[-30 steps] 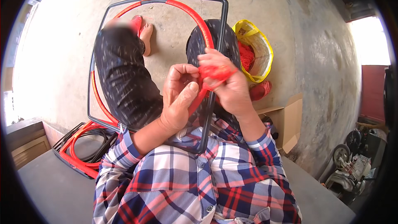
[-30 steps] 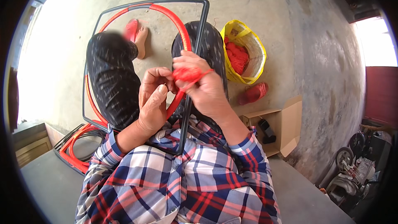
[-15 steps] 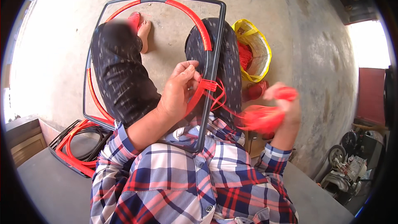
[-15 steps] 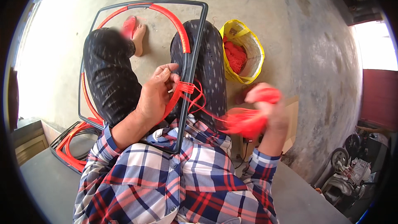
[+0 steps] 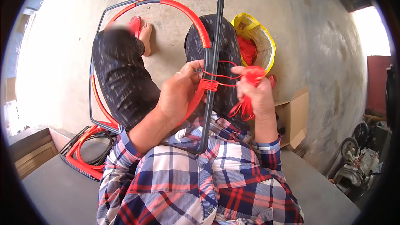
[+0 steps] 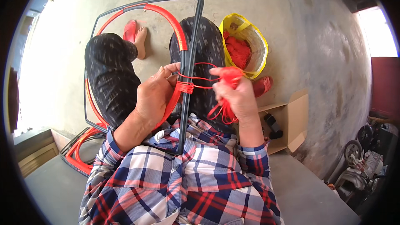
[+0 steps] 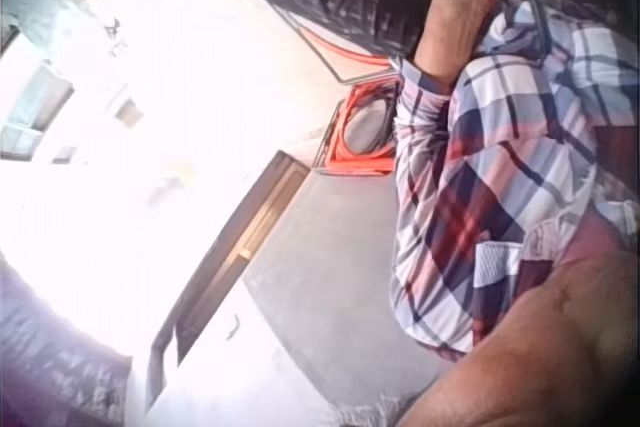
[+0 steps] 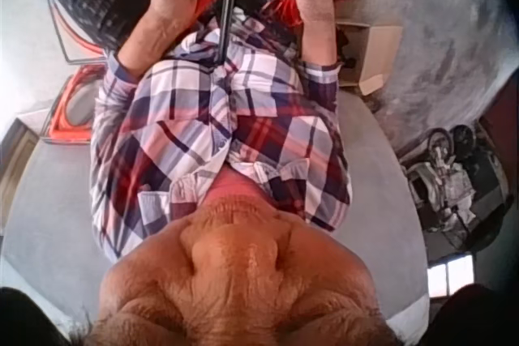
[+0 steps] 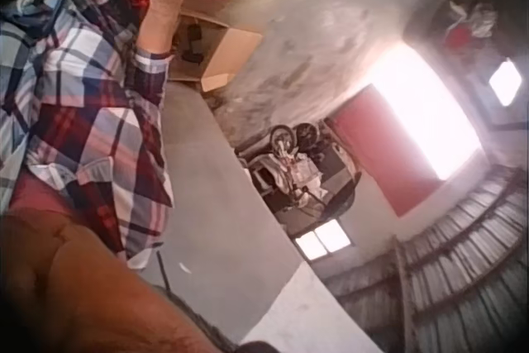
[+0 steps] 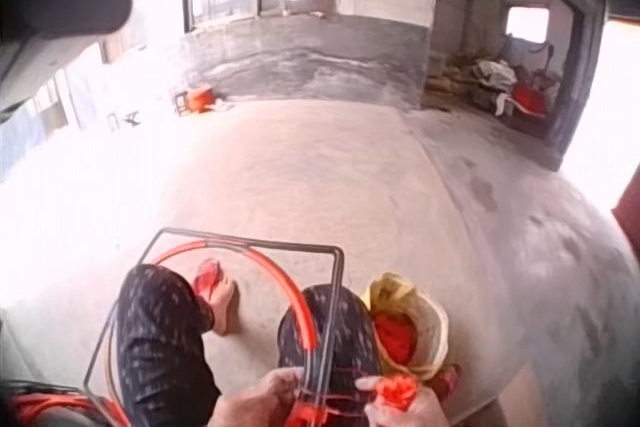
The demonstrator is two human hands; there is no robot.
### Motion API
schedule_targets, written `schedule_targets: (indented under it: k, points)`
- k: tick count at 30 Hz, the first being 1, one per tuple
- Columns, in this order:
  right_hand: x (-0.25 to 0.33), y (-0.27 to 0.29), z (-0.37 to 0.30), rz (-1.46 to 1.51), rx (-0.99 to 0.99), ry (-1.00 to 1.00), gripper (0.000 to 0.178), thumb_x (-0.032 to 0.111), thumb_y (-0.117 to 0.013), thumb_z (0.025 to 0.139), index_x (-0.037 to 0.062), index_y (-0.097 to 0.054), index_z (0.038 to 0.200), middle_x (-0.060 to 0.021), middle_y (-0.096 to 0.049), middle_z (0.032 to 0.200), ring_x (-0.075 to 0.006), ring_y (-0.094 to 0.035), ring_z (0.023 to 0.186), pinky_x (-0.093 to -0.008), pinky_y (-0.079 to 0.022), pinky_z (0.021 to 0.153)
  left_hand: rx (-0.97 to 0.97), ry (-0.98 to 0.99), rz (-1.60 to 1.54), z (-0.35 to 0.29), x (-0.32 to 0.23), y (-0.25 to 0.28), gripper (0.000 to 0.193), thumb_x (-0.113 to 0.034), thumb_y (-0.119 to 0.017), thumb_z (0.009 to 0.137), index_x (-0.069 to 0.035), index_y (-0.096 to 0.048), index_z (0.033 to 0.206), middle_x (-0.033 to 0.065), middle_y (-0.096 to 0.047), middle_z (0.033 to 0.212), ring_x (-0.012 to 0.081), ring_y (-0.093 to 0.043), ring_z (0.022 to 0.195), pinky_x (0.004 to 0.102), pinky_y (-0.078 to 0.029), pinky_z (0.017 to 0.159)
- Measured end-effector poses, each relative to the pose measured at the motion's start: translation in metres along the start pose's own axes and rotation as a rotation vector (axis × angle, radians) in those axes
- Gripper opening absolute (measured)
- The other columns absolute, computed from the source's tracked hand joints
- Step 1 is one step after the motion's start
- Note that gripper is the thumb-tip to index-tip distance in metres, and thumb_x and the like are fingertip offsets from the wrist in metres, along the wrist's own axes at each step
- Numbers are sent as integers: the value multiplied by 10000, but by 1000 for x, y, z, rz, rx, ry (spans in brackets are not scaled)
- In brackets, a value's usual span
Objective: The person wraps a red cable around a black triangular frame by hand. They repeatedly loop the cable around the frame's edges, pulling it tight to secure it in place.
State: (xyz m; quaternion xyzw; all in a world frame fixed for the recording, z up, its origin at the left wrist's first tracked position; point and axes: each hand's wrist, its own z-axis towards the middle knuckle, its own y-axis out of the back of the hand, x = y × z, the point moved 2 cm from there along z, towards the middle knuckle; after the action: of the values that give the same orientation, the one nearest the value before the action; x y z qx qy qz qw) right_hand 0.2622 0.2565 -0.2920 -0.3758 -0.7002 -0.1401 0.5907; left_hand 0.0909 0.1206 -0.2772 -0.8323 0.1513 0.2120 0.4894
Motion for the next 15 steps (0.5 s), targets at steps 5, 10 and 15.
schedule_targets:
  k: [5,10,15]
  points:
    - [9,17,-2,177,-34,91,349,145,-652,916,-43,-616,1207,-3,-576,694,-91,-527,556,-231,-444,500,45,-58,-7,-4,-5,0,508,-432,-535,933,-17,-523,1226,140,-637,1142,213,-637,942,317,-513,760]
    - [-10,155,-4,-347,-677,70,156,131,-644,915,12,-643,1016,-5,-567,679,-92,-517,550,-238,-414,495,-17,-55,63,-3,-4,-3,514,-445,-573,882,-32,-544,1186,100,-646,1049,196,-632,883,288,-494,667]
    - [-31,233,-32,-176,-1011,232,65,112,-655,908,54,-627,899,5,-558,693,-84,-492,551,-237,-397,497,10,-37,80,2,-4,0,529,-461,-575,872,-33,-549,1181,85,-642,1042,180,-615,867,285,-483,668]
